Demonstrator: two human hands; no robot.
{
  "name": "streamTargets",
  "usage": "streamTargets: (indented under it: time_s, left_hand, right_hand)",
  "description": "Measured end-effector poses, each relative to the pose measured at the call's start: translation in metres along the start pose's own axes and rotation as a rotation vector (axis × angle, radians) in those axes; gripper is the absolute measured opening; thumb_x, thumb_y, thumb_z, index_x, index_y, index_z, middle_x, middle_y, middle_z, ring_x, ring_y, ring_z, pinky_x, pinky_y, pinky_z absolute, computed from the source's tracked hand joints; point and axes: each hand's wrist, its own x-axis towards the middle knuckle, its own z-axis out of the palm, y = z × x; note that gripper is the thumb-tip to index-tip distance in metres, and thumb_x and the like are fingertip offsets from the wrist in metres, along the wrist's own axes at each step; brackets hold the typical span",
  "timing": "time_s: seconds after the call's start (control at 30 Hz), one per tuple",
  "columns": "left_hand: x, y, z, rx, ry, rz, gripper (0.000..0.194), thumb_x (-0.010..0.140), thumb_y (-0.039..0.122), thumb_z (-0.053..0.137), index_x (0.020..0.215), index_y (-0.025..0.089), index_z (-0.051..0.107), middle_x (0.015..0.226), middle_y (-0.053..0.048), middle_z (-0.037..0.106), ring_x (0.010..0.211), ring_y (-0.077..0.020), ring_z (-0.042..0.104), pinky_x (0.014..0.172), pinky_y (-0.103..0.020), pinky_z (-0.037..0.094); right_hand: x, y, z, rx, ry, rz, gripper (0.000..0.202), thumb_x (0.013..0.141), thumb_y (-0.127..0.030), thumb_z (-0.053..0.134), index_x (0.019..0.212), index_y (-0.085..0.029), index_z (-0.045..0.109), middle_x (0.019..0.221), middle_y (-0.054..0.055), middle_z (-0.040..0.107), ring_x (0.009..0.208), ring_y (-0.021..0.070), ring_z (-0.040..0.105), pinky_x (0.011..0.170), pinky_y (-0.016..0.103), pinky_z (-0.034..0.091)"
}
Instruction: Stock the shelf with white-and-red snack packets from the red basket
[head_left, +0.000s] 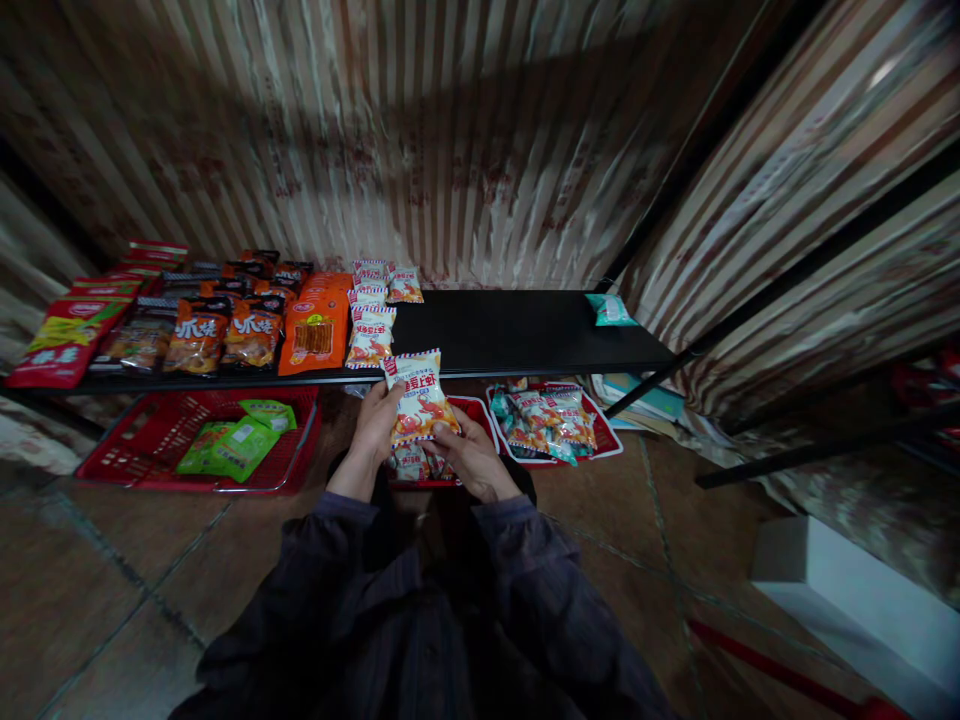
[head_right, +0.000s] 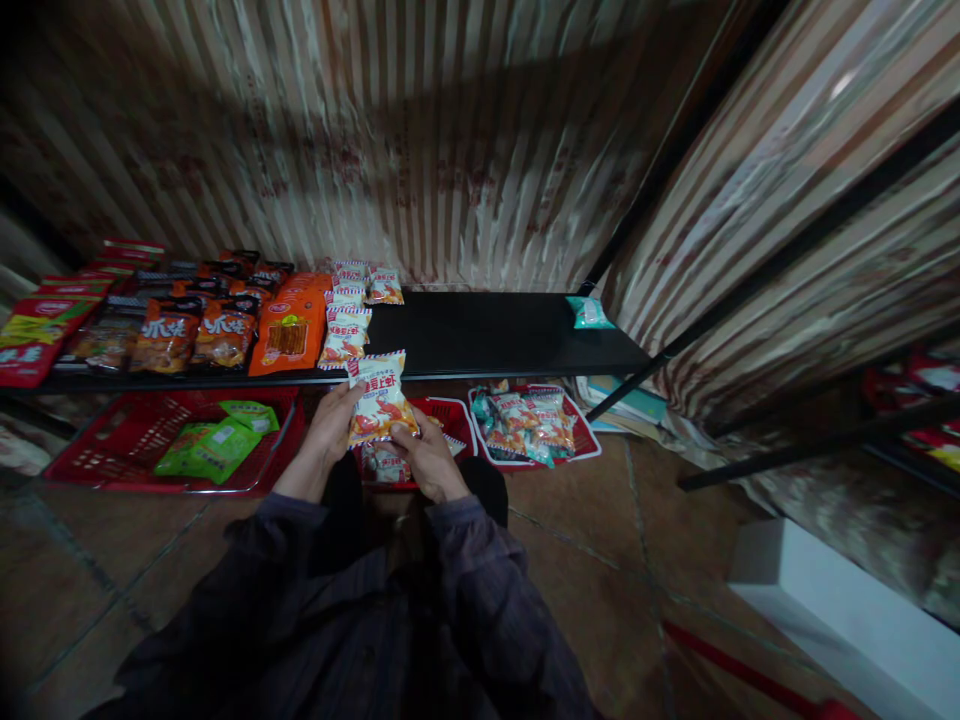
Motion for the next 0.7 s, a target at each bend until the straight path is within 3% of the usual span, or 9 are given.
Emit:
streamTargets:
  time_s: [0.27, 0.57, 0.7]
  left_hand:
    - [-0.011, 0.003, -0.001, -0.026, -0.165, 0.016, 0.048, 0.064, 0.024, 0.069, 0.110, 0.014, 0.058, 0.097, -0.008, 0.070, 0.088, -0.0218, 0.065, 0.081, -0.034, 0.049]
    - [-0.006, -0.008, -0.003, 0.060, -0.122, 0.050, 0.050, 0.065, 0.021, 0.065, 0.114, 0.013, 0.055, 0.100, -0.010, 0.069, 0.090, -0.0215, 0.065, 0.081, -0.034, 0.048]
    - [-0.004, -0.013, -0.003, 0.183, -0.007, 0.134, 0.048, 0.069, 0.020, 0.062, 0.116, 0.016, 0.054, 0.108, -0.010, 0.065, 0.098, -0.0212, 0.062, 0.086, -0.034, 0.047]
  right_hand:
    - [0.003, -0.002, -0.001, 0.052, 0.070, -0.025, 0.045, 0.057, -0.026, 0.080, 0.099, -0.026, 0.064, 0.094, -0.002, 0.069, 0.086, 0.0170, 0.064, 0.084, 0.037, 0.053]
    - [0.002, 0.003, 0.001, 0.032, 0.133, -0.055, 0.045, 0.056, -0.028, 0.079, 0.098, -0.026, 0.065, 0.096, -0.001, 0.068, 0.086, 0.0158, 0.062, 0.081, 0.032, 0.052]
    - [0.002, 0.004, 0.002, -0.002, 0.147, -0.073, 0.053, 0.056, -0.032, 0.078, 0.106, -0.027, 0.062, 0.098, 0.000, 0.068, 0.086, 0.0165, 0.062, 0.078, 0.031, 0.052]
